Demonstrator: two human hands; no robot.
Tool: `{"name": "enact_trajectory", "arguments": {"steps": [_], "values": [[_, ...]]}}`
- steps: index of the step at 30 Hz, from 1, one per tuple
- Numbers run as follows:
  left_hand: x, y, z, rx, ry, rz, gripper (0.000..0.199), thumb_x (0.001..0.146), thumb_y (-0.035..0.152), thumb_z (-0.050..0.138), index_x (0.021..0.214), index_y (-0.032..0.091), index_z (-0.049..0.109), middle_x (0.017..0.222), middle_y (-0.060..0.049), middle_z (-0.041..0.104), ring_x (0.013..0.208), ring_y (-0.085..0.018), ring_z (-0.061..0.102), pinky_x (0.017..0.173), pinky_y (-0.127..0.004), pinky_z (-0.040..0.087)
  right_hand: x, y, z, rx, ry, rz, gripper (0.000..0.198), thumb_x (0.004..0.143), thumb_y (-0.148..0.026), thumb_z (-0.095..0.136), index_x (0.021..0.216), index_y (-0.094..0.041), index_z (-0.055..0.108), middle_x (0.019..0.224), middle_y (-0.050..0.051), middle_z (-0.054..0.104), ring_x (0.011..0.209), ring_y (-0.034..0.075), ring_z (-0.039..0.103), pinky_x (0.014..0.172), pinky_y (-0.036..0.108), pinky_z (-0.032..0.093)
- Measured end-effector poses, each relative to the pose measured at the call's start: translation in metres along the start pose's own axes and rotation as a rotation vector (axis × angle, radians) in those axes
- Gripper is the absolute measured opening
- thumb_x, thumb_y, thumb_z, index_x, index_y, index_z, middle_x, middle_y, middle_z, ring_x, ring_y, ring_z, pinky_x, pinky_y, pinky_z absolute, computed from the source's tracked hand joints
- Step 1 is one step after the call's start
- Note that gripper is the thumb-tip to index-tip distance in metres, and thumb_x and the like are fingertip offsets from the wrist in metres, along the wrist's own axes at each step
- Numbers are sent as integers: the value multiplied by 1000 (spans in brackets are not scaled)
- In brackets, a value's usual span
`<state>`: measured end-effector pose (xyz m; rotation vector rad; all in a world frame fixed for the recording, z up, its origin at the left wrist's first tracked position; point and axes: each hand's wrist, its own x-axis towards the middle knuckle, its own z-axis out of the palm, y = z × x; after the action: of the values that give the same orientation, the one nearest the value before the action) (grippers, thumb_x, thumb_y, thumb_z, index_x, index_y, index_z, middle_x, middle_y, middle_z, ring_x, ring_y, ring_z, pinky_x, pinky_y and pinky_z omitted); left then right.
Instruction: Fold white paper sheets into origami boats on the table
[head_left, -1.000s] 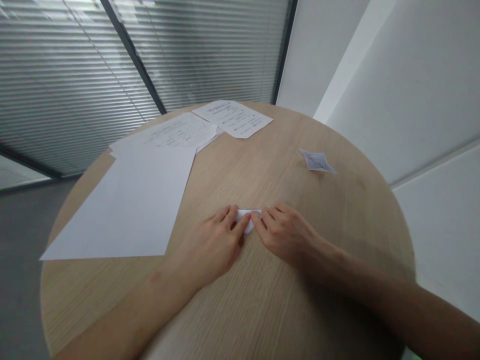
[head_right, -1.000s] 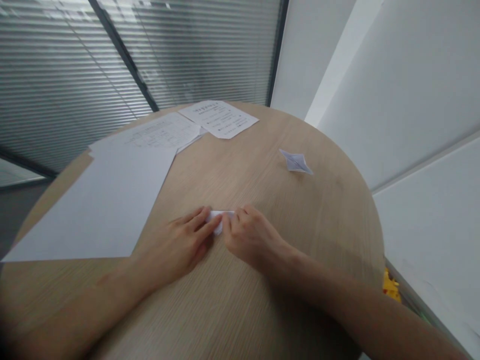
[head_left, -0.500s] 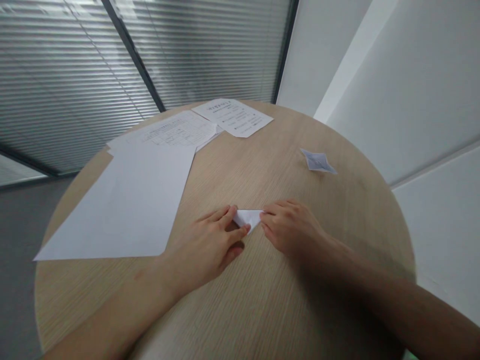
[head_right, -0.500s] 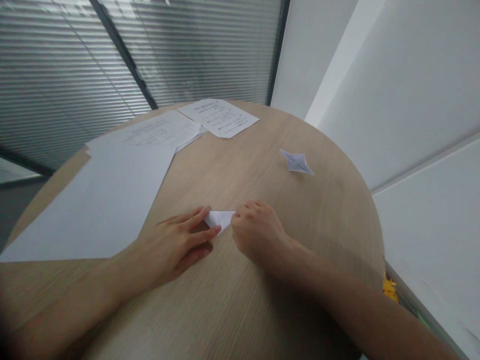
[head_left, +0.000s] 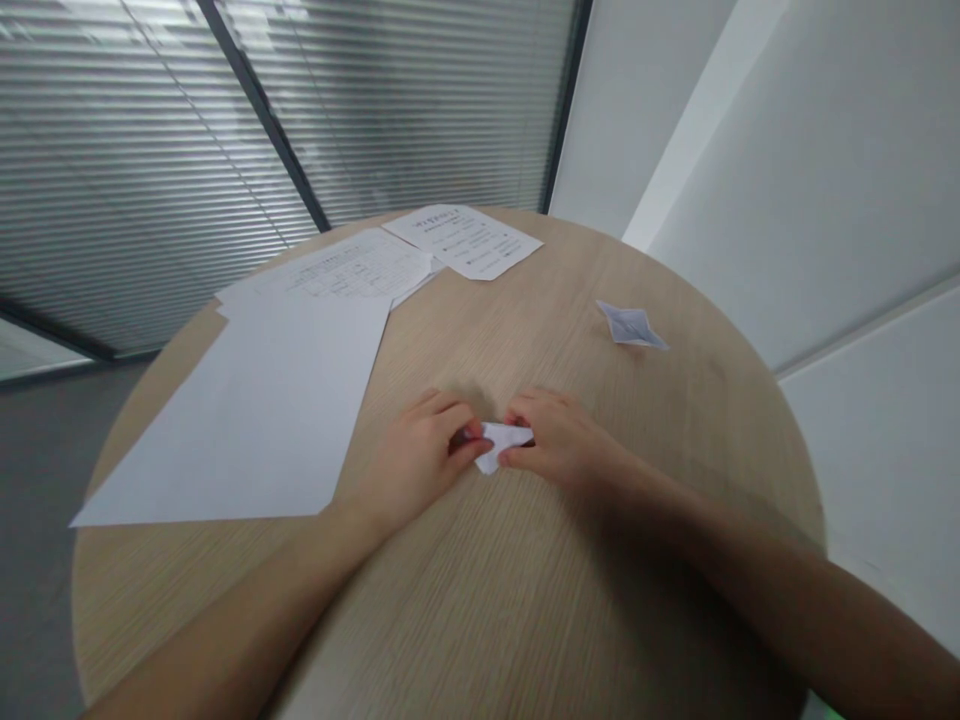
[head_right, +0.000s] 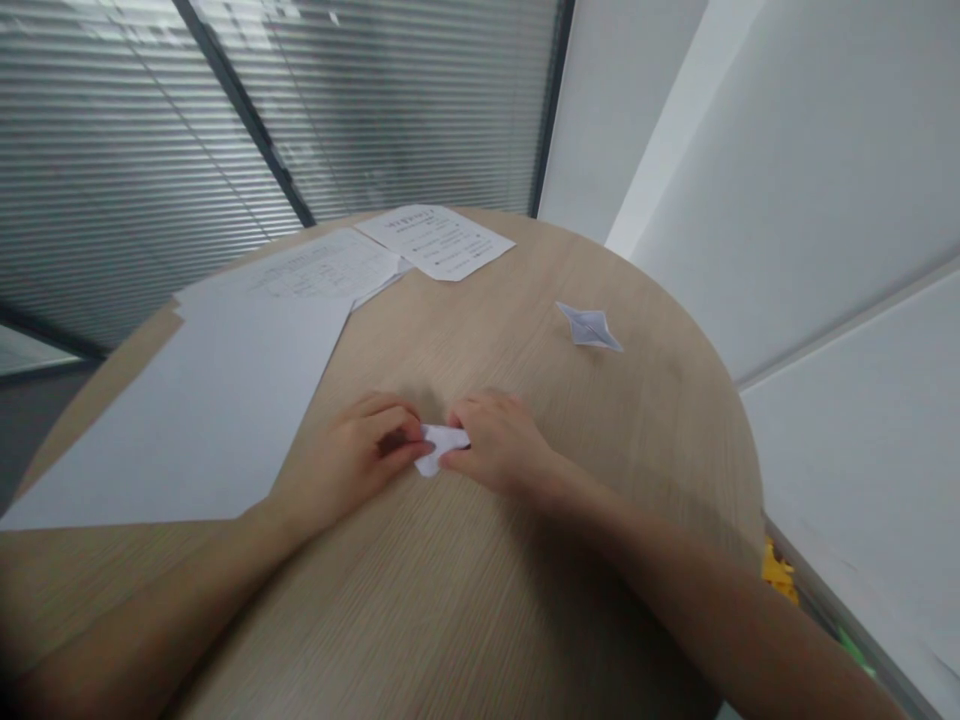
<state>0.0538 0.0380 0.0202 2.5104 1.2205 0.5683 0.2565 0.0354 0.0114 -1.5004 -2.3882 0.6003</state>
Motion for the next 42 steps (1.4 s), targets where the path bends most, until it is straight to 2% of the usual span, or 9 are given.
{"name": "enact_trajectory", "arguments": {"steps": [4, 7, 11, 16, 22, 28, 33, 37, 42], "values": [[1, -1, 0, -100, 116, -88, 27, 80, 22, 70, 107, 18, 67, 99, -5, 68, 92, -21, 64, 81, -34, 52, -3, -4, 0, 95, 171, -85, 11, 78, -17, 72, 77, -18, 60, 75, -1, 61, 73, 16, 55, 69, 29, 35], [-2, -1, -2, -161, 80, -59, 16, 86, 23, 61, 99, 20, 70, 86, -1, 72, 75, -16, 65, 67, -27, 50, -7, -4, -1, 160, 327, -153, 15, 80, -9, 68, 72, -18, 59, 70, -2, 59, 68, 14, 54, 65, 27, 36], [-6, 1, -3, -125, 142, 26, 19, 90, 19, 52, 93, 18, 71, 80, -2, 73, 69, -15, 66, 64, -26, 50, -10, -2, 1, 109, 475, -239, 14, 81, -11, 69, 72, -19, 62, 74, 1, 63, 71, 16, 57, 67, 28, 41], [-10, 0, 1, 56, 213, 117, 21, 88, 14, 53, 97, 16, 71, 78, -4, 73, 70, -17, 67, 66, -29, 51, -10, -2, 7, 17, 596, -431, 11, 87, -27, 70, 93, -18, 69, 89, 6, 71, 83, 19, 63, 79, 33, 50], [-11, 1, 2, 152, 341, 249, 22, 92, 13, 49, 98, 12, 70, 73, -5, 69, 65, -17, 64, 62, -30, 51, -8, -4, 10, -8, 684, -573, 9, 94, -19, 60, 96, -17, 68, 87, 5, 73, 81, 16, 65, 77, 28, 53], [-11, 6, -3, 109, 313, 264, 22, 92, 13, 48, 96, 12, 69, 70, -5, 68, 63, -16, 62, 59, -27, 50, -11, -1, 8, -215, 569, -624, 19, 98, -15, 49, 92, -18, 67, 83, 6, 71, 74, 17, 61, 69, 31, 49], [-10, 7, -4, 61, 244, 206, 24, 93, 16, 46, 95, 15, 70, 69, -3, 67, 63, -15, 61, 60, -26, 48, -10, 1, 5, -226, 526, -632, 27, 99, -15, 45, 81, -19, 65, 73, 3, 67, 68, 16, 57, 65, 30, 46], [-10, 8, -4, -9, 241, 154, 22, 92, 18, 49, 92, 16, 71, 69, -3, 68, 62, -14, 62, 59, -25, 47, -7, 6, 5, 0, 608, -570, 9, 93, -24, 61, 89, -18, 67, 80, 5, 72, 73, 16, 63, 69, 28, 49], [-10, 8, -6, -102, 257, 124, 21, 93, 21, 53, 91, 18, 73, 69, -2, 70, 60, -13, 63, 58, -24, 47, -5, 11, 7, 285, 551, -515, 13, 93, -31, 62, 88, -21, 70, 82, 4, 75, 76, 15, 68, 71, 27, 52]]}}
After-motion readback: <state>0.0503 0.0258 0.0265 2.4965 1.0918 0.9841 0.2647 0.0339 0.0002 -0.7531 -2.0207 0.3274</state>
